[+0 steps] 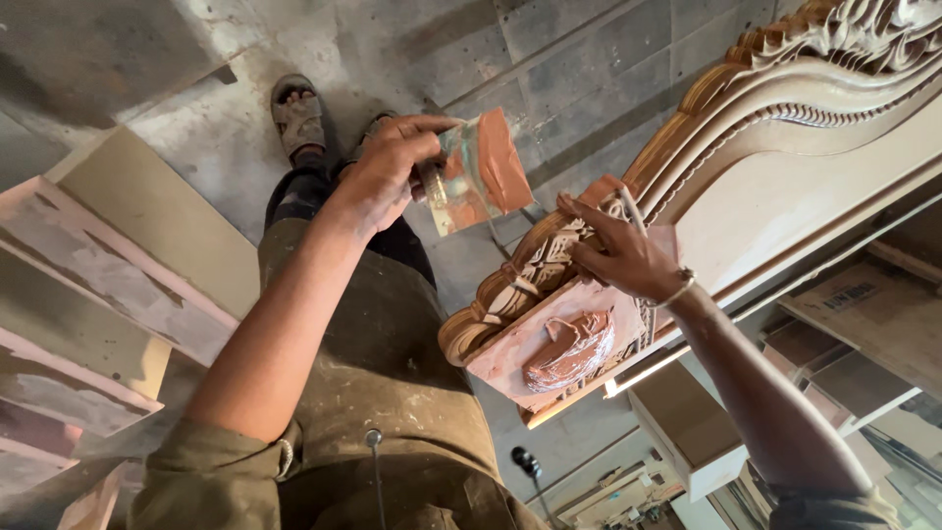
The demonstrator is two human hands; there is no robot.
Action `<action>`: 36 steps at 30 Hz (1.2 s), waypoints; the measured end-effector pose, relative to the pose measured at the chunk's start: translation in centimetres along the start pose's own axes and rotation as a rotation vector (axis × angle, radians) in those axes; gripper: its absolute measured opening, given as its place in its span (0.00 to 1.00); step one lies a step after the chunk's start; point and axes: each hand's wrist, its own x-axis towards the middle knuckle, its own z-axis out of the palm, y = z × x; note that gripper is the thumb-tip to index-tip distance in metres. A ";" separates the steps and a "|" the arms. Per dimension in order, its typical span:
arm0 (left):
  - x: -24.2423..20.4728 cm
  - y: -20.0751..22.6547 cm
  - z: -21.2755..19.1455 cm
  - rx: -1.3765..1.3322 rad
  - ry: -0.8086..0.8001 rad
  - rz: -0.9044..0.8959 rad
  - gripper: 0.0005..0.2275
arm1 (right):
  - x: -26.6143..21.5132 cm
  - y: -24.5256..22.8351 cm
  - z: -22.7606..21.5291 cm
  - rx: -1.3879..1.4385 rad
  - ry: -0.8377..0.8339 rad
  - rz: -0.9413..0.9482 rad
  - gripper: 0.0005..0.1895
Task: The person applies a reddish-brown putty to the carved details of a large wooden furniture piece using a small rectangular tool. They repeatedly scoop the putty from a container and spread it into the grooves of the ornate carvings, working methodically along the surface.
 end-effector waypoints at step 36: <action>-1.6 4.7 -1.2 0.365 -0.133 -0.142 0.17 | -0.2 -4.6 2.9 -0.238 0.052 0.165 0.32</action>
